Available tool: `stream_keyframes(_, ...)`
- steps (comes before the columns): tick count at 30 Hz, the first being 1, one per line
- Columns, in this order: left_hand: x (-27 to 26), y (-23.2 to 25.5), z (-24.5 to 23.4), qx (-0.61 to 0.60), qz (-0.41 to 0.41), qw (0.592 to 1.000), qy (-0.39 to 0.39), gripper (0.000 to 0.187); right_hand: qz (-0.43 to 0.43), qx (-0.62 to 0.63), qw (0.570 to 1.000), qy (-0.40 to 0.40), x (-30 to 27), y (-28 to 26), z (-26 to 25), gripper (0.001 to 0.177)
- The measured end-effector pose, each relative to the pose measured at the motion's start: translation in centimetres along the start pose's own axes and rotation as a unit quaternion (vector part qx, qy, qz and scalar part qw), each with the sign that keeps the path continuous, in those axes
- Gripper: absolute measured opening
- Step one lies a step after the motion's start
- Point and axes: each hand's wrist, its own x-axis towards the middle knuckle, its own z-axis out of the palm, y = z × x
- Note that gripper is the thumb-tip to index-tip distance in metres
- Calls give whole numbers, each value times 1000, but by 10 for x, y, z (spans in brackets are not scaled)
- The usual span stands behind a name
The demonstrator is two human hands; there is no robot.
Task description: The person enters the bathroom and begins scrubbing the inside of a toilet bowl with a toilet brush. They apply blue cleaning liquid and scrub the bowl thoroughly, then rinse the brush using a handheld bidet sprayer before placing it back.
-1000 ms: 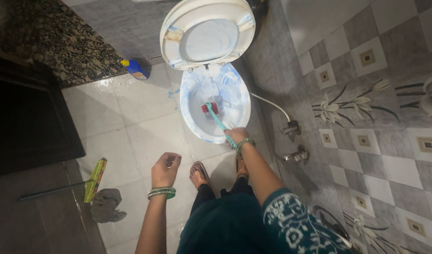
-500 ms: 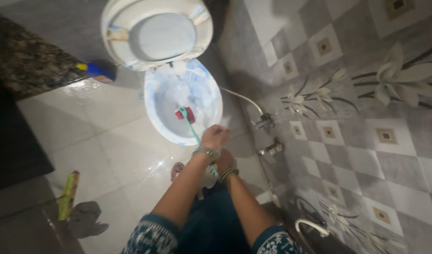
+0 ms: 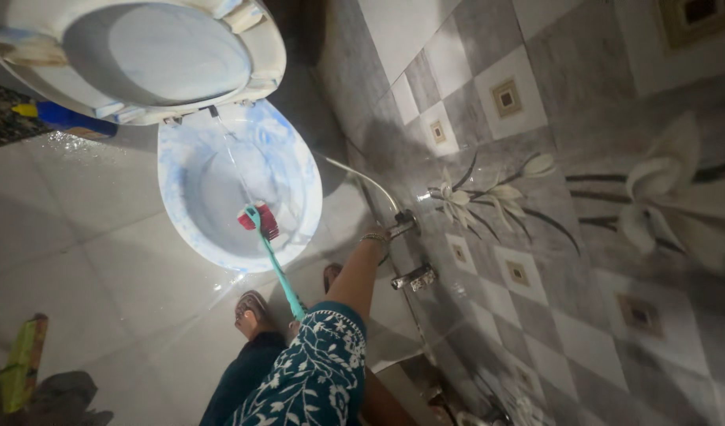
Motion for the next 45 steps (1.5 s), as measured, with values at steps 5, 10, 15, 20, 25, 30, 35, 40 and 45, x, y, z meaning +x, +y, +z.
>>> stream_keyframes(5,15,-6,14,-141,-86,986,24,49,-1,9,1000,-19,-2,-3,3,49)
stream_keyframes(10,-8,9,26,-367,-197,894,166,52,-2,6,1000,-29,-6,-1,6,46)
stream_keyframes(15,-64,32,-23,-239,-151,949,136,70,-9,4,999,-32,2,-10,-5,43)
stream_keyframes(20,-136,66,-100,-103,-58,991,68,82,4,16,998,-58,-32,-46,-29,41)
stream_keyframes(25,-259,-2,-131,-190,216,857,428,44,-46,67,996,-25,-45,-94,-81,38)
stream_keyframes(30,-345,-71,-150,-250,-98,858,438,57,26,29,999,-31,-68,-137,-130,32)
stream_keyframes(35,-407,-61,-187,-546,-153,813,131,61,45,288,955,-48,-97,-174,-145,32)
stream_keyframes(40,-474,-8,-228,-626,-15,779,39,40,10,382,922,-59,-123,-212,-156,31)
stream_keyframes(45,-491,23,-254,-645,109,752,76,16,-80,435,897,-9,-148,-243,-156,31)
